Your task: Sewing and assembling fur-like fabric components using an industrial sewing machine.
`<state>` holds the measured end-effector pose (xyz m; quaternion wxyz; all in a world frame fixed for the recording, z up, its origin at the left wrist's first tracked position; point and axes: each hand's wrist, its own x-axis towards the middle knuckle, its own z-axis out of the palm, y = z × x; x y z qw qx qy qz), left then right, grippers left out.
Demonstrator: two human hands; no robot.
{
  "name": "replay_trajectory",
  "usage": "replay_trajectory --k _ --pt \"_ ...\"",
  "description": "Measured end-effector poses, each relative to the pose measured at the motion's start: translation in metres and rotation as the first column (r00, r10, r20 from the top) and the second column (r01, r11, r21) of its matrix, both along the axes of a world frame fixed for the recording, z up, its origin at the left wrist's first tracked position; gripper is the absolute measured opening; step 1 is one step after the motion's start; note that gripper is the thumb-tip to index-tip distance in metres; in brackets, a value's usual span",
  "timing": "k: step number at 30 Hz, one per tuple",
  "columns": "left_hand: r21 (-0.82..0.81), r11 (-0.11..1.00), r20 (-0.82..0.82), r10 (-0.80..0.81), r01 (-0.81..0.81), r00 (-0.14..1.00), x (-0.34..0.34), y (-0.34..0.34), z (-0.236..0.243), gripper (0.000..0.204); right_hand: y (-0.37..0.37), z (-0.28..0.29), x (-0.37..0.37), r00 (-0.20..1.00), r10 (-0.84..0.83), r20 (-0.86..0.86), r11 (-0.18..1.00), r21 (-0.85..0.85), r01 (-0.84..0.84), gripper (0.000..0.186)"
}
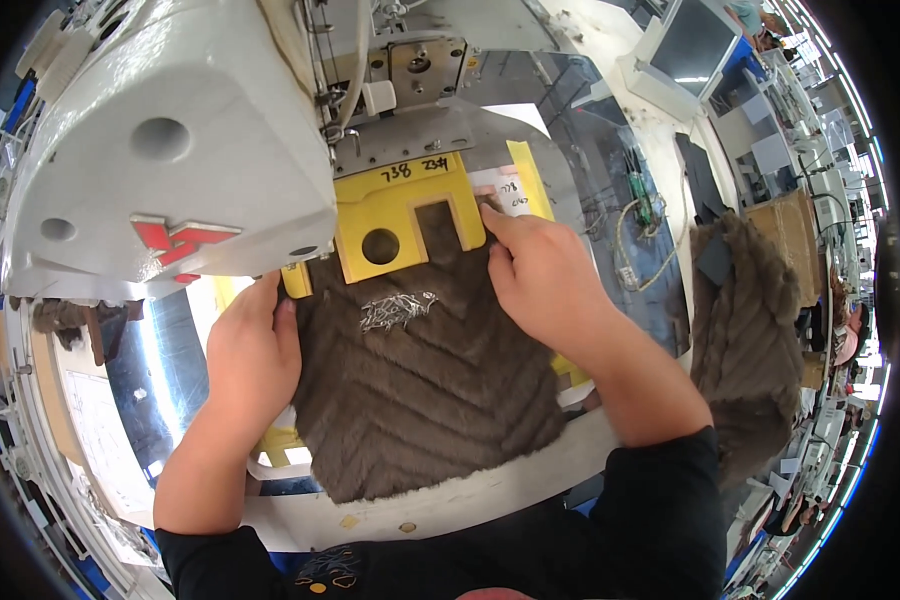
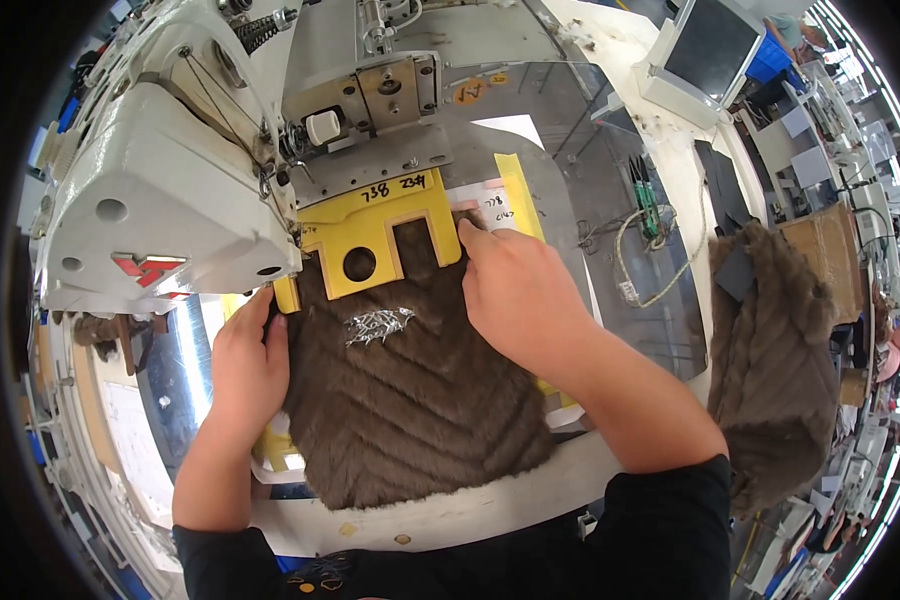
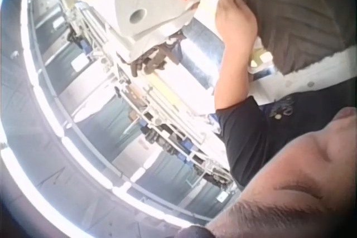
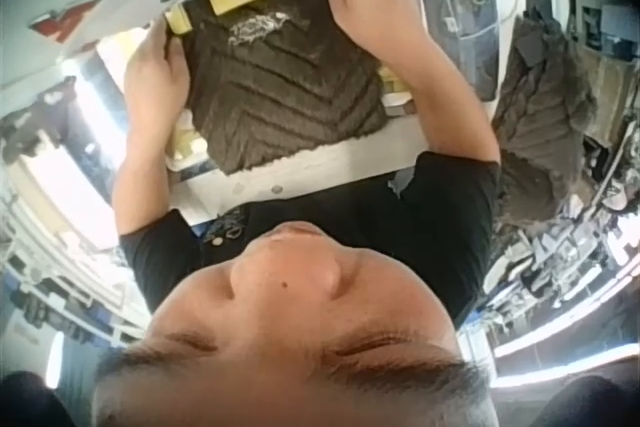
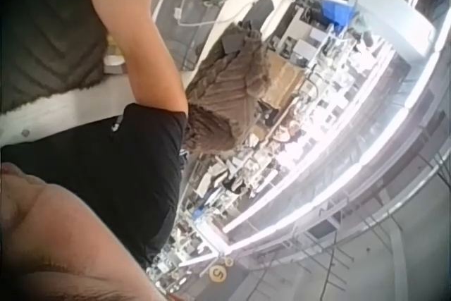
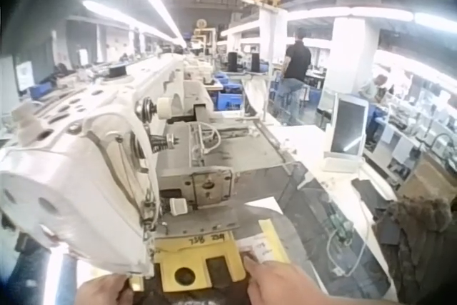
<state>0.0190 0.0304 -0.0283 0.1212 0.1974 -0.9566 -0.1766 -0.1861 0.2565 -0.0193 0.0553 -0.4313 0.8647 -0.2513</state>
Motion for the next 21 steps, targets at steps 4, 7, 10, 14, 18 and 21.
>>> replay_trajectory --k 4,7,10,14,18,21 --pt "0.124 0.989 0.135 0.06 -0.077 0.989 -0.005 0.004 0.012 0.033 -0.001 0.001 -0.002 1.0 -0.003 -0.016 1.0 0.017 0.004 0.035" --pt "0.105 0.992 0.107 0.057 -0.068 0.993 -0.004 0.004 0.011 0.033 -0.002 0.001 -0.003 1.0 -0.006 -0.017 1.0 0.017 0.006 0.034" --pt "0.116 0.99 0.121 0.067 -0.081 0.99 -0.005 0.004 0.012 0.033 -0.001 0.003 -0.003 1.0 -0.003 -0.027 0.999 0.047 0.004 0.035" --pt "0.096 0.993 0.098 0.066 -0.075 0.993 -0.004 0.004 0.009 0.033 0.001 0.005 -0.001 1.0 0.013 -0.021 0.997 0.082 -0.011 0.037" --pt "0.075 0.996 0.054 0.037 -0.041 0.998 -0.003 0.002 0.005 0.034 0.003 0.007 0.004 0.999 0.008 -0.045 0.995 0.096 -0.003 0.038" --pt "0.031 1.0 0.005 0.003 -0.003 1.0 0.0 -0.001 0.001 0.036 0.002 0.01 0.008 0.998 -0.057 -0.02 0.99 0.131 0.059 0.037"
